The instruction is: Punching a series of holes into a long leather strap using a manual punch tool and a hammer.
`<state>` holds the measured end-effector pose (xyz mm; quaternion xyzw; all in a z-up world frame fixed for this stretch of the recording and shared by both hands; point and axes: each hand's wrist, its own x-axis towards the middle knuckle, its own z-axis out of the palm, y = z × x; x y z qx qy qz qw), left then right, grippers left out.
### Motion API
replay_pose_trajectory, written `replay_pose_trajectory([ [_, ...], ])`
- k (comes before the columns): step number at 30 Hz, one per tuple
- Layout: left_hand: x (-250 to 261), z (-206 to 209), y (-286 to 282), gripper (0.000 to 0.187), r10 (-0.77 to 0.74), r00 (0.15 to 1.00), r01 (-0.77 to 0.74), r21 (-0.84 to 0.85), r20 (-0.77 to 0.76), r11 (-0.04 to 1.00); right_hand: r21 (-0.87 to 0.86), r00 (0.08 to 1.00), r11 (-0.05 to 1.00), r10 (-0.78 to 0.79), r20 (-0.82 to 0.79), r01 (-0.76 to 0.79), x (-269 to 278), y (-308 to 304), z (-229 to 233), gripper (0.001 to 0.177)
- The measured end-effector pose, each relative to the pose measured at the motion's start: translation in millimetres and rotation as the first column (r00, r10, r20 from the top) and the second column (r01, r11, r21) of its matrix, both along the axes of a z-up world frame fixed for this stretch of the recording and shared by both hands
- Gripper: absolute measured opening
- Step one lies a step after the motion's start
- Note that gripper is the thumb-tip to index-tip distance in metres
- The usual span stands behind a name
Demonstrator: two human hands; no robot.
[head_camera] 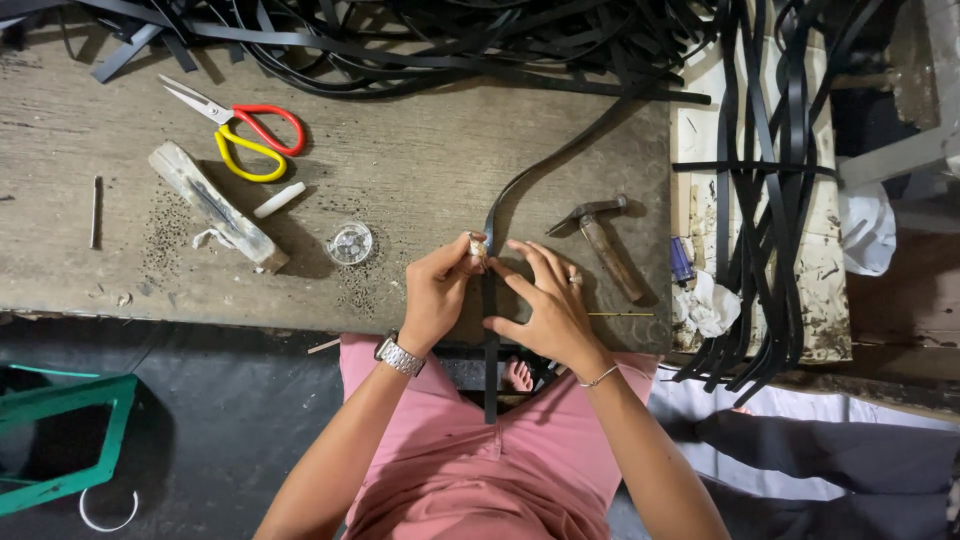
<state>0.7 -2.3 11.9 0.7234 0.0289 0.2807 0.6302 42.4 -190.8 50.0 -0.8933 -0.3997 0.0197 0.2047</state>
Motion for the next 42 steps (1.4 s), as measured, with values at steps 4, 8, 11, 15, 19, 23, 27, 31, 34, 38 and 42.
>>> replay_pose_trajectory([
  [4,0,6,-1,0.033,-0.007,1.0,0.006,0.021,0.004,1.0,0.002,1.0,1.0,-0.007,-0.005,0.007,0,0,1,0.078],
  [8,1,9,-1,0.032,-0.017,1.0,0.017,0.011,0.021,1.0,0.025,1.0,1.0,-0.005,0.004,0.005,0,0,-2,0.077],
  [11,1,2,-2,0.033,-0.015,1.0,0.014,0.034,0.019,0.999,0.026,1.0,1.0,-0.005,0.026,0.004,0,0,-2,0.078],
  [15,1,0,-1,0.03,-0.025,0.998,0.019,0.109,0.049,0.994,0.037,1.0,0.999,-0.006,0.025,0.005,-1,1,1,0.078],
  [19,0,-5,-1,0.032,-0.013,0.996,-0.004,0.193,0.085,0.981,0.027,0.998,1.0,-0.003,0.061,0.001,-1,-1,-2,0.078],
  [23,1,-5,-1,0.032,-0.014,0.995,-0.005,0.191,0.101,0.982,0.028,0.999,1.0,0.002,0.033,-0.003,-2,1,2,0.075],
  [27,4,-14,-1,0.035,-0.019,0.99,-0.003,0.152,0.138,0.988,0.03,0.999,1.0,0.0,0.05,-0.001,-1,-1,-2,0.075],
  [31,3,-8,0,0.035,-0.01,0.991,-0.014,0.182,0.131,0.983,0.032,0.999,0.999,0.003,0.05,-0.004,-2,0,0,0.077],
  [34,1,-5,-1,0.035,-0.02,0.993,-0.007,0.231,0.116,0.973,0.038,0.998,0.999,0.011,0.061,-0.013,-3,0,2,0.075],
  [38,2,-15,-2,0.035,-0.051,0.99,0.012,0.273,0.135,0.962,0.122,0.997,0.991,0.052,0.062,-0.059,-1,-4,4,0.065],
  [42,2,-20,-3,0.036,-0.067,0.99,0.031,0.267,0.125,0.963,0.464,0.999,0.886,-0.003,0.053,-0.022,10,-22,1,0.033],
])
